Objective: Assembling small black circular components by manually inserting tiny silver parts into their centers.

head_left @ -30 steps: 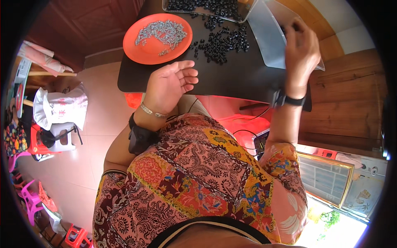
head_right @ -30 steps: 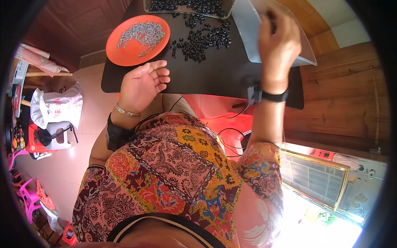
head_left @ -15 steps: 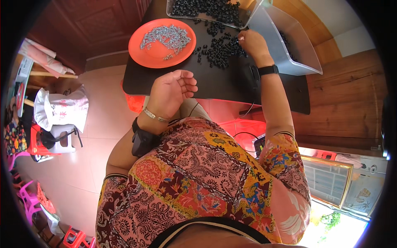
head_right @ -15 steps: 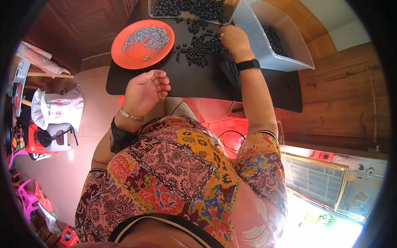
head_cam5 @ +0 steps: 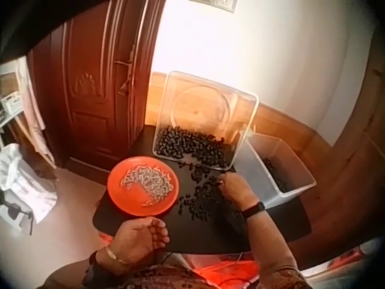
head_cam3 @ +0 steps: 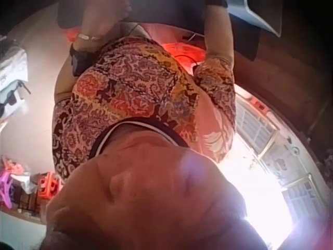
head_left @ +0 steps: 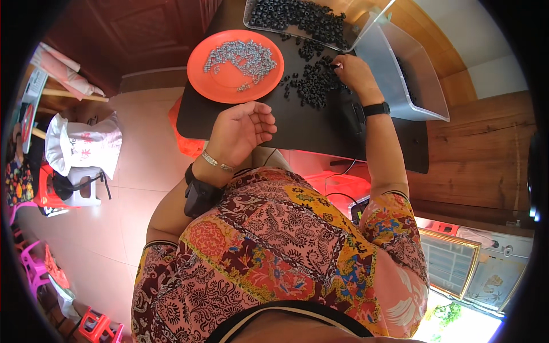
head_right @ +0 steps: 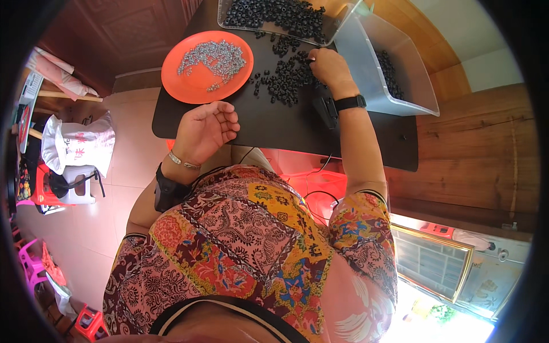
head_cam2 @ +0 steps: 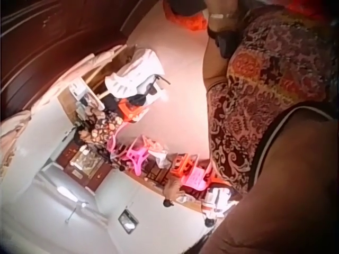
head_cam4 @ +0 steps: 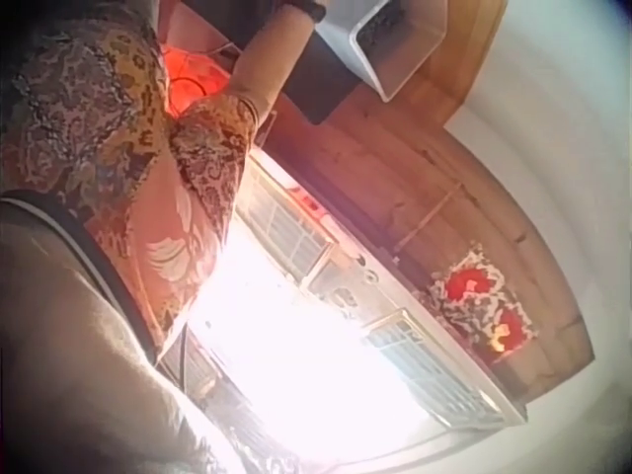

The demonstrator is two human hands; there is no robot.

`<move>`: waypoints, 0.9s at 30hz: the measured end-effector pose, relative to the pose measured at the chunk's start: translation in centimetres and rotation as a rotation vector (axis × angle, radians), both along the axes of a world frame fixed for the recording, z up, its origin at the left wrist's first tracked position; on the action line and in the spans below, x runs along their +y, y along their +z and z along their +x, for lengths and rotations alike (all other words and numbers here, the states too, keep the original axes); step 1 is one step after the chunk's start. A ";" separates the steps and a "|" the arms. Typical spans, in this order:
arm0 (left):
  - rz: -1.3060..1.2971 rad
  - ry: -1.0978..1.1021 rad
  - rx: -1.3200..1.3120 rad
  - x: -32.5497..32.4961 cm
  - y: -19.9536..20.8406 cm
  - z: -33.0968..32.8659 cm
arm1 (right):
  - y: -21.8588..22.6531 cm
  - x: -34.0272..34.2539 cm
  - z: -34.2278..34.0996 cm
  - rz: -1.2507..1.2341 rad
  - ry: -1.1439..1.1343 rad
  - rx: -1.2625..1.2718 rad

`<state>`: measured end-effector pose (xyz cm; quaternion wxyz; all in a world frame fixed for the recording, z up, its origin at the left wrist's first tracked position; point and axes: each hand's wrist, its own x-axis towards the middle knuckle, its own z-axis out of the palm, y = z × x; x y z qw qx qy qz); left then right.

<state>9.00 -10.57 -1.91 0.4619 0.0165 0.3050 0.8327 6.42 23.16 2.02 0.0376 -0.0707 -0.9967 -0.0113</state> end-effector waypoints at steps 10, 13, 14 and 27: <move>-0.037 -0.097 0.209 1.1 1.8 -0.6 | 4.4 -9.3 5.0 -1.214 0.242 0.127; -0.037 -0.058 0.275 1.4 3.5 0.5 | 4.6 -12.4 6.9 -1.205 0.368 0.184; -0.052 -0.060 0.271 1.2 3.7 1.2 | 4.5 -13.2 7.6 -1.203 0.391 0.203; 0.074 0.045 0.256 0.8 3.0 1.3 | 2.2 -16.2 7.7 -1.018 0.615 0.381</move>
